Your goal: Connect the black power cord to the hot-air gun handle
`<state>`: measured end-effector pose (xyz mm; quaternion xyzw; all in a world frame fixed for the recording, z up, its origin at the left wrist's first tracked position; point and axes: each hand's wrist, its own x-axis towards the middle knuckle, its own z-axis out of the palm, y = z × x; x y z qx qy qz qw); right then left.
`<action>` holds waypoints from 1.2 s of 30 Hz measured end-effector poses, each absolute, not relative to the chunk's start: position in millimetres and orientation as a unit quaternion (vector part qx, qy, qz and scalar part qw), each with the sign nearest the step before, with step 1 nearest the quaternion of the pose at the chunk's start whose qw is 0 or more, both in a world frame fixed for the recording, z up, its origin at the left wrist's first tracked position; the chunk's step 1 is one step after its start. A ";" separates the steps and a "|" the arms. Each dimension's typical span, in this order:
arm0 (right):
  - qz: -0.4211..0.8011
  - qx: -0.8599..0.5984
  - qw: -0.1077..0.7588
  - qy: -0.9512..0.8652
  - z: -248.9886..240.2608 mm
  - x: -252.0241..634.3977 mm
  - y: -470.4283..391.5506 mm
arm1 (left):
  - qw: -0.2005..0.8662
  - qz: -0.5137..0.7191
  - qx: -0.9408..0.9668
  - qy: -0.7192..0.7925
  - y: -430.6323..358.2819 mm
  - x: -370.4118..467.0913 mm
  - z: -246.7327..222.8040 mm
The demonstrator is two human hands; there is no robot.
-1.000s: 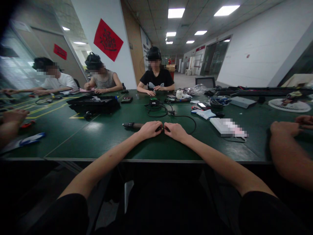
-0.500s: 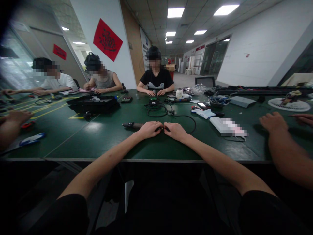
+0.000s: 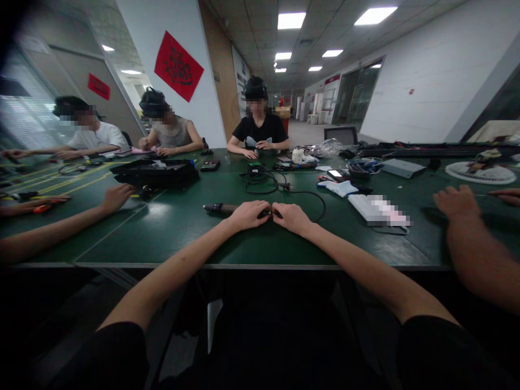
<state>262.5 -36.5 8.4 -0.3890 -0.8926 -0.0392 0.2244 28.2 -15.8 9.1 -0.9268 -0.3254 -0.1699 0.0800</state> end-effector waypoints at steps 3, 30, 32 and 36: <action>-0.044 -0.394 0.222 -0.891 8.8 262.3 -36.6 | 0.080 -0.159 -0.931 -0.318 -15.9 28.3 9.3; -0.038 -0.391 0.227 -0.891 8.7 262.2 -37.5 | 0.089 -0.164 -0.928 -0.323 -16.1 28.9 7.8; -0.035 -0.390 0.228 -0.891 8.6 262.1 -37.4 | 0.084 -0.165 -0.925 -0.333 -15.8 28.9 7.9; -0.041 -0.389 0.229 -0.891 8.1 262.4 -36.5 | 0.079 -0.163 -0.930 -0.319 -14.7 28.4 8.6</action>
